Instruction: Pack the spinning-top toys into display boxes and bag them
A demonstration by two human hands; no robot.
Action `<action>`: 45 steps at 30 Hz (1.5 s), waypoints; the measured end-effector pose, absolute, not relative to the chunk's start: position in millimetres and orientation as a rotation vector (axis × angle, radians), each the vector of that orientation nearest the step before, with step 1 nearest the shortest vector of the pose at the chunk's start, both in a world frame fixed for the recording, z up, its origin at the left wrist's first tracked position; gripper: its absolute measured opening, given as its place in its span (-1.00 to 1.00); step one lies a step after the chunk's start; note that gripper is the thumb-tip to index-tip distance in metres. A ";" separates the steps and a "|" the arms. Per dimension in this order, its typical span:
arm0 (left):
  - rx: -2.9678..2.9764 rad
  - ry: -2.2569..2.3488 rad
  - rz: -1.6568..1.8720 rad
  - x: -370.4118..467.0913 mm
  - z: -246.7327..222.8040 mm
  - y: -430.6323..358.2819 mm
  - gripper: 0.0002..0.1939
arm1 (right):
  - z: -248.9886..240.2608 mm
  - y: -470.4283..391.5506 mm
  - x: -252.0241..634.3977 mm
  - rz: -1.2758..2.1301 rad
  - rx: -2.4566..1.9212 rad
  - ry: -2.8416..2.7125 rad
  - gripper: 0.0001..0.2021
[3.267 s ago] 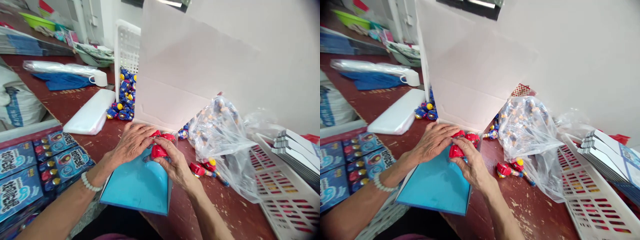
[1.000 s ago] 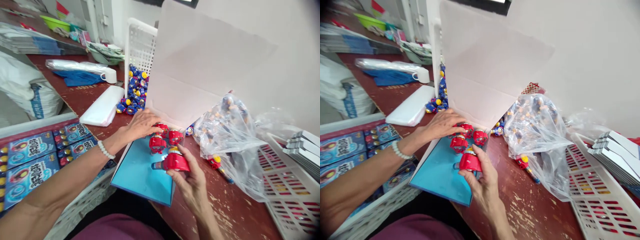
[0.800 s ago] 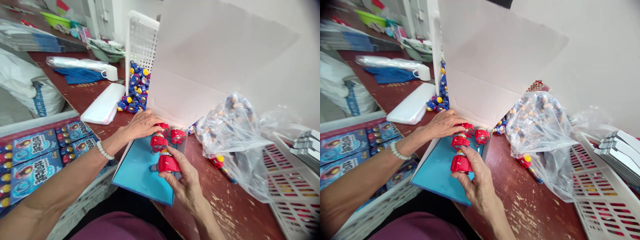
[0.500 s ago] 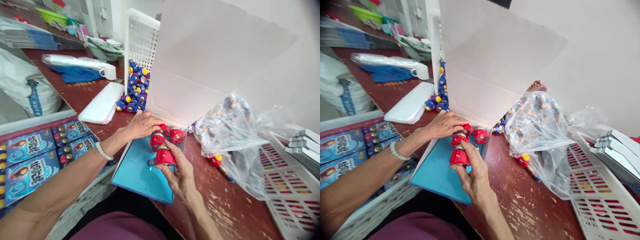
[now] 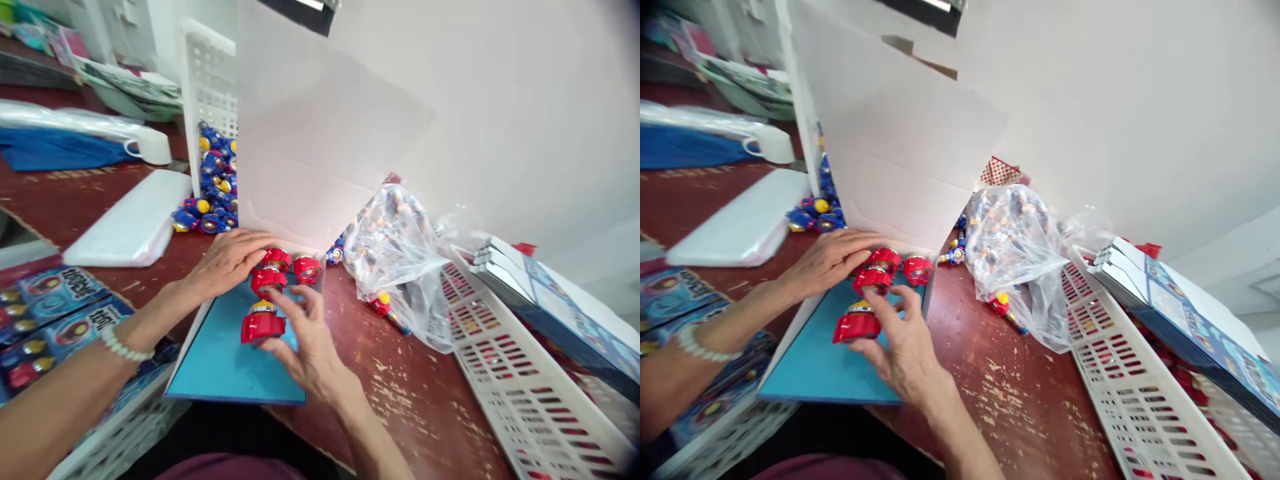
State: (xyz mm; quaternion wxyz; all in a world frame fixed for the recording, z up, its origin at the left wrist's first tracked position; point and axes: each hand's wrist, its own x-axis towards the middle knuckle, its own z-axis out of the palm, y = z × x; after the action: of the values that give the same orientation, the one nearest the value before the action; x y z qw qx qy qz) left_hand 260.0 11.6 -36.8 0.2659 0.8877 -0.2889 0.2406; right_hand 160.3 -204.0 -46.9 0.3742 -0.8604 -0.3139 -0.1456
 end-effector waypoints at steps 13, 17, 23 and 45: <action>2.154 -0.718 0.873 127.1 -32.6 -9.9 -0.49 | -118.1 -391.4 229.3 -0.498 -2.730 0.368 -0.40; 2.013 -0.543 0.857 99.8 -38.4 -16.6 -0.53 | -112.6 -391.1 213.8 -0.387 -2.635 0.297 -0.46; 1.802 -0.297 0.260 65.0 -55.8 -53.5 -0.69 | -64.4 -327.9 145.6 -0.349 -1.858 0.159 -0.43; 2.033 -0.523 0.228 85.8 -64.7 -40.5 -0.73 | -10.2 -234.5 100.0 -0.074 -1.788 -0.190 -0.55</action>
State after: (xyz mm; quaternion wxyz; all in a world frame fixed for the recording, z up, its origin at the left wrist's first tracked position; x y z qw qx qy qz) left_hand 85.8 -40.5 -64.7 0.4925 0.8380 -0.2155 0.0939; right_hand 100.0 -234.5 -10.2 0.6219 -0.7781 -0.0826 -0.0322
